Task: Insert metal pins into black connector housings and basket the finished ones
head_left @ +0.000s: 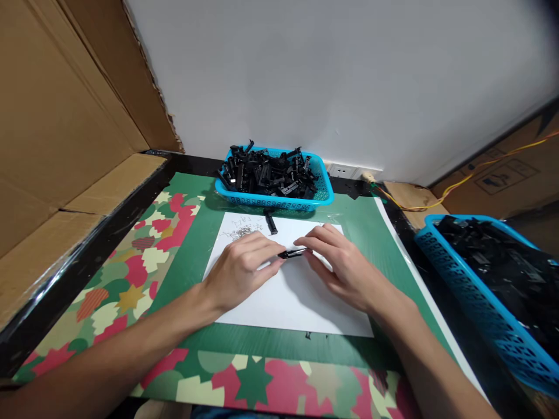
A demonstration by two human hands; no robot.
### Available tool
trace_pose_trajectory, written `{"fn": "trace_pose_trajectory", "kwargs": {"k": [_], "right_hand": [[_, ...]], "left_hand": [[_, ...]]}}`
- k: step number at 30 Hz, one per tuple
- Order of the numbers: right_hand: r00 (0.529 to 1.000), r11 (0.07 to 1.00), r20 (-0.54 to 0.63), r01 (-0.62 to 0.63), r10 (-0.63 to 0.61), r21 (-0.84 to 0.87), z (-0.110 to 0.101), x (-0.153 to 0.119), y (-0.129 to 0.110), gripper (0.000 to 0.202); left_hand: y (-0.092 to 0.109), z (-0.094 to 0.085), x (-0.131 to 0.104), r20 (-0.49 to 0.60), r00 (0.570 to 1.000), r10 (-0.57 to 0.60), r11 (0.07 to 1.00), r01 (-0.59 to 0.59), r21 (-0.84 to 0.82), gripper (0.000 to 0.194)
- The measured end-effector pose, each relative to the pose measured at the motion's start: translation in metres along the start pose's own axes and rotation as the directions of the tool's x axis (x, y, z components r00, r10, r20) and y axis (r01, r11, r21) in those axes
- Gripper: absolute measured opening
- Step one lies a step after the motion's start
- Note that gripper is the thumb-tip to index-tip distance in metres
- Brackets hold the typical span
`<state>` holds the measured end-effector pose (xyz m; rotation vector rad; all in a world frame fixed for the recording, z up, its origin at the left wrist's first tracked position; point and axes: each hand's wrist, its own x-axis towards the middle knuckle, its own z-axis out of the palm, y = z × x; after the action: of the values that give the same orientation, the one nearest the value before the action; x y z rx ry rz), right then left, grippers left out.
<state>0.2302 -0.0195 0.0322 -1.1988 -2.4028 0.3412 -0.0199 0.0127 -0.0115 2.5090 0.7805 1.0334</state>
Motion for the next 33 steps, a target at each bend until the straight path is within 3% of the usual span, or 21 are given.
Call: {"fn": "trace_pose_trajectory", "kwargs": {"k": [6,8,11,14,17,24,33], "right_hand": [[0.994,0.998,-0.104,-0.038,0.032,-0.055,0.001,-0.002,0.008,0.030],[0.979,0.998,-0.191,-0.066,0.068,0.017,0.004,-0.001,0.005,0.025],[0.931,0.957,-0.303,-0.123,0.203,0.262,0.011,0.003,-0.006,0.016],[0.909,0.852,-0.235,-0.196,0.343,0.485,0.021,0.009,-0.017,0.019],[0.905,0.795,-0.176,-0.232,0.388,0.560,0.028,0.011,-0.021,0.020],[0.901,0.797,-0.171,-0.248,0.399,0.551,0.029,0.011,-0.020,0.018],[0.918,0.906,-0.244,-0.211,0.312,0.366,0.029,0.012,-0.024,0.019]], "left_hand": [[0.004,0.001,0.001,0.040,0.999,0.010,0.997,-0.013,0.070,0.017],[0.005,0.001,0.002,0.043,0.999,0.020,0.996,-0.023,0.085,0.017],[0.006,0.002,0.001,0.043,0.999,0.028,0.994,-0.032,0.104,0.015],[0.005,0.003,0.000,0.065,0.998,0.023,0.993,-0.030,0.111,0.013],[0.004,0.003,-0.002,0.076,0.997,0.026,0.993,-0.035,0.112,0.013],[0.003,0.004,-0.003,0.101,0.994,0.031,0.992,-0.043,0.118,0.013],[0.004,0.005,-0.004,0.107,0.994,0.035,0.990,-0.049,0.134,0.012]]}}
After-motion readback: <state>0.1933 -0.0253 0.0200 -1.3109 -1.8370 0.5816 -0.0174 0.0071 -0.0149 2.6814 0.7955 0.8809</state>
